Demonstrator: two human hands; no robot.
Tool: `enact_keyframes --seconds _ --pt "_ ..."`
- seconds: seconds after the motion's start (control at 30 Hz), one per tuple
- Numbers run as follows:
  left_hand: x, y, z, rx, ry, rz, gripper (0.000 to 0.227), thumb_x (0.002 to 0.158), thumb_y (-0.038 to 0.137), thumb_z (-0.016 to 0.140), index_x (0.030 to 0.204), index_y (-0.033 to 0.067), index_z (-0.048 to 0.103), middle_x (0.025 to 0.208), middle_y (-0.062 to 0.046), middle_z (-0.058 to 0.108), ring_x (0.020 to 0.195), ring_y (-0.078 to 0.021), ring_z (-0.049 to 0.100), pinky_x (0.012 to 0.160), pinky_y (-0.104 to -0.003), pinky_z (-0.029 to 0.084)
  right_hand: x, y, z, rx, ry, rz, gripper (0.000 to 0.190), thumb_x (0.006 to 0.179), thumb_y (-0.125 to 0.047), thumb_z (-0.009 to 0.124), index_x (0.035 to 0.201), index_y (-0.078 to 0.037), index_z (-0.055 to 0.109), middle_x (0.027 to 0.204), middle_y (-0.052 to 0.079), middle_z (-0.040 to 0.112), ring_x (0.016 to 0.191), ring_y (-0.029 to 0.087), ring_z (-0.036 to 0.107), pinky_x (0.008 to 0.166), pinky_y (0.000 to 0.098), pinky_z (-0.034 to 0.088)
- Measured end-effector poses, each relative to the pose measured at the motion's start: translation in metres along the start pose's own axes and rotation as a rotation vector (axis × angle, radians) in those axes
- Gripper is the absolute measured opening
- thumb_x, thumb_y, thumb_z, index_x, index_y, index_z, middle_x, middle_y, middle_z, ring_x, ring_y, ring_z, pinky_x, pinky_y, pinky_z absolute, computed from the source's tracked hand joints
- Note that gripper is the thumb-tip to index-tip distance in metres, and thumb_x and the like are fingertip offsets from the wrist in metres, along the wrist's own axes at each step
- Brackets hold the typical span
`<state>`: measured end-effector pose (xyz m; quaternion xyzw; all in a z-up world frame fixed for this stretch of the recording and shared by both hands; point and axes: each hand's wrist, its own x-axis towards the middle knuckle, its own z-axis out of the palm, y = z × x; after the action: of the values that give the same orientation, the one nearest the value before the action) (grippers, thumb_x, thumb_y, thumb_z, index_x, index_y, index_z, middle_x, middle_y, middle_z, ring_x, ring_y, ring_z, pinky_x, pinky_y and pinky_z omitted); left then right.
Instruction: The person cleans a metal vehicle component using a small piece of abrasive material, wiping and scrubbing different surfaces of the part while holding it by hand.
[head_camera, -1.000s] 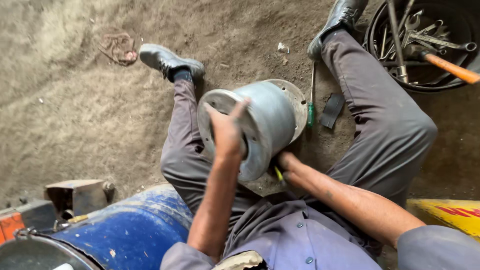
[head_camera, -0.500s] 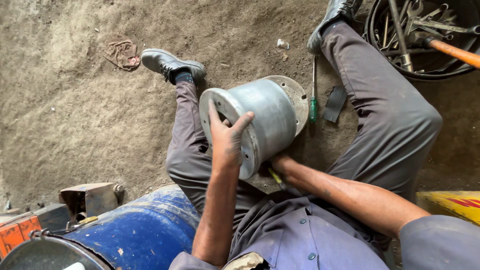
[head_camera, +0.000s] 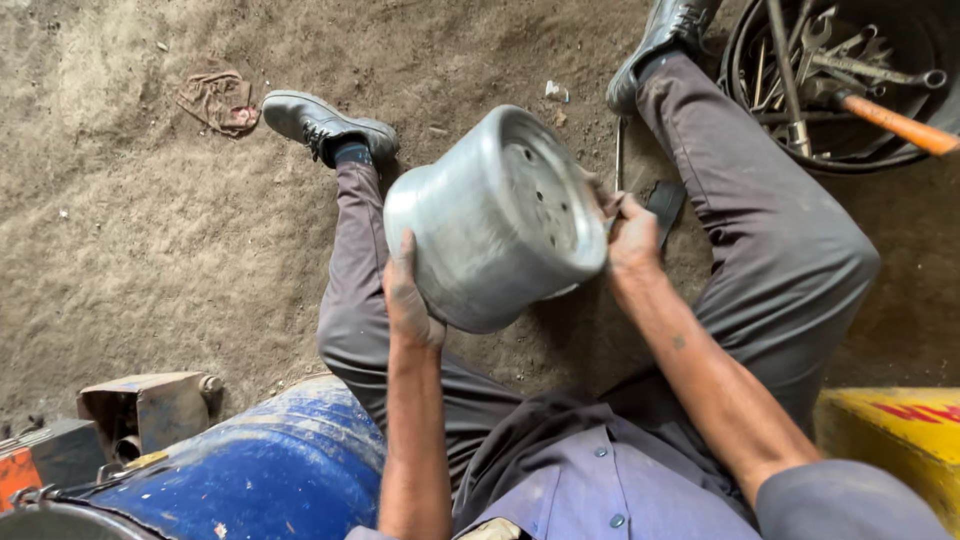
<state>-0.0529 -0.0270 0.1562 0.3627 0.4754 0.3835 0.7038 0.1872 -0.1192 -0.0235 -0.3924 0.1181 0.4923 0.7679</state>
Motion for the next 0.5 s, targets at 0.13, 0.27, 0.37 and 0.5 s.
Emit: enact_keyframes --seconds 0.13,0.27,0.37,0.5 --pt "0.018 -0.035 -0.011 -0.049 0.035 -0.141 0.081 0.094 0.053 0.053 0.153 0.0000 0.036 0.143 -0.026 0.054 0.132 -0.0389 0.055 0.106 -0.054 0.050 0.006 -0.024 -0.004 0.212 -0.247 -0.246 0.029 0.124 -0.020 0.044 0.107 -0.004 0.061 0.106 0.014 0.069 0.089 0.020 0.061 0.085 0.0339 0.053" --pt "0.044 -0.073 -0.015 -0.297 -0.159 -0.177 0.082 0.095 0.055 0.058 0.155 0.0014 0.038 0.151 -0.021 0.052 0.137 -0.0338 0.052 0.113 -0.048 0.047 -0.019 -0.054 0.008 0.056 -0.148 -0.286 0.025 0.111 -0.020 0.039 0.095 -0.006 0.052 0.120 0.024 0.071 0.106 0.025 0.073 0.099 0.0362 0.060" --pt "0.065 -0.094 -0.016 -0.354 -0.201 -0.210 0.081 0.095 0.055 0.059 0.155 0.0041 0.039 0.152 -0.017 0.052 0.138 -0.0304 0.052 0.113 -0.044 0.048 -0.030 -0.065 0.027 -0.015 -0.121 -0.331 0.022 0.110 -0.020 0.039 0.100 -0.007 0.053 0.123 0.025 0.070 0.107 0.025 0.073 0.097 0.0348 0.060" --pt "0.088 -0.116 -0.021 -0.391 -0.181 -0.227 0.079 0.096 0.054 0.058 0.155 0.0040 0.041 0.150 -0.016 0.053 0.135 -0.0293 0.054 0.111 -0.044 0.050 -0.026 -0.069 0.036 -0.146 -0.216 -0.440 0.018 0.117 -0.016 0.042 0.107 -0.007 0.054 0.130 0.028 0.072 0.100 0.018 0.064 0.086 0.0263 0.052"
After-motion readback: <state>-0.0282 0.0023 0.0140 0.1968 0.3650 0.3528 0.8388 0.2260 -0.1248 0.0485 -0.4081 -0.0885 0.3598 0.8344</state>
